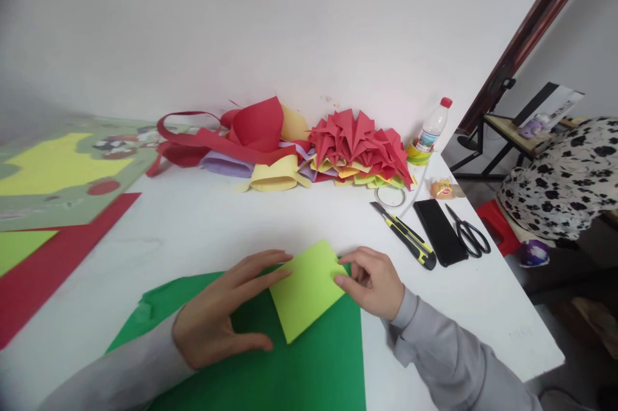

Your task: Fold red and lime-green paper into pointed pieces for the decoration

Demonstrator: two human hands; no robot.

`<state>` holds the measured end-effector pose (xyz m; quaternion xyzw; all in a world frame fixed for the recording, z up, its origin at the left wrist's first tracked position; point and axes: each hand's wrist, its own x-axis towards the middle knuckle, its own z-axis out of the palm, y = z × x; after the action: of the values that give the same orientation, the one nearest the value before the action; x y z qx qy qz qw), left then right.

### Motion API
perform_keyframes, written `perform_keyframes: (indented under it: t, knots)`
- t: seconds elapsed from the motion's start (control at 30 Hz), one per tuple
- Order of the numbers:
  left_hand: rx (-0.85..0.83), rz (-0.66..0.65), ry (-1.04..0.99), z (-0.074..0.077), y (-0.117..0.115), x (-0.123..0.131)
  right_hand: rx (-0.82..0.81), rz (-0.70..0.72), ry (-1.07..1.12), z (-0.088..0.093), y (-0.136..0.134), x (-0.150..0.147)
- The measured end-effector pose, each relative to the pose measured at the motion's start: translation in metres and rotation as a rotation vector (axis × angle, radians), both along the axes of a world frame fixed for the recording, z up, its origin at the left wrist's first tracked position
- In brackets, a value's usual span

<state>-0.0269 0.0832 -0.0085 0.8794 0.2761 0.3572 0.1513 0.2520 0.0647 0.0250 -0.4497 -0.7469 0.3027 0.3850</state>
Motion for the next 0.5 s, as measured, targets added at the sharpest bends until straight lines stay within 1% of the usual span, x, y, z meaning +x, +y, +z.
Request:
perform_keyframes:
  t: [0.07,0.2,0.37,0.5]
  knots:
    - [0.009,-0.059,0.054,-0.008,0.002,-0.002,0.086,0.021,-0.012,0.003,0.001,0.002]
    - [0.029,-0.052,0.094,-0.018,0.003,-0.005,0.141,0.132,-0.019,0.001,0.003,0.004]
    - [0.089,-0.018,0.114,-0.022,0.005,-0.005,0.165,0.263,-0.108,-0.008,0.004,0.005]
    - [0.131,-0.012,0.132,-0.022,0.005,-0.003,0.164,0.292,-0.14,-0.01,0.004,0.006]
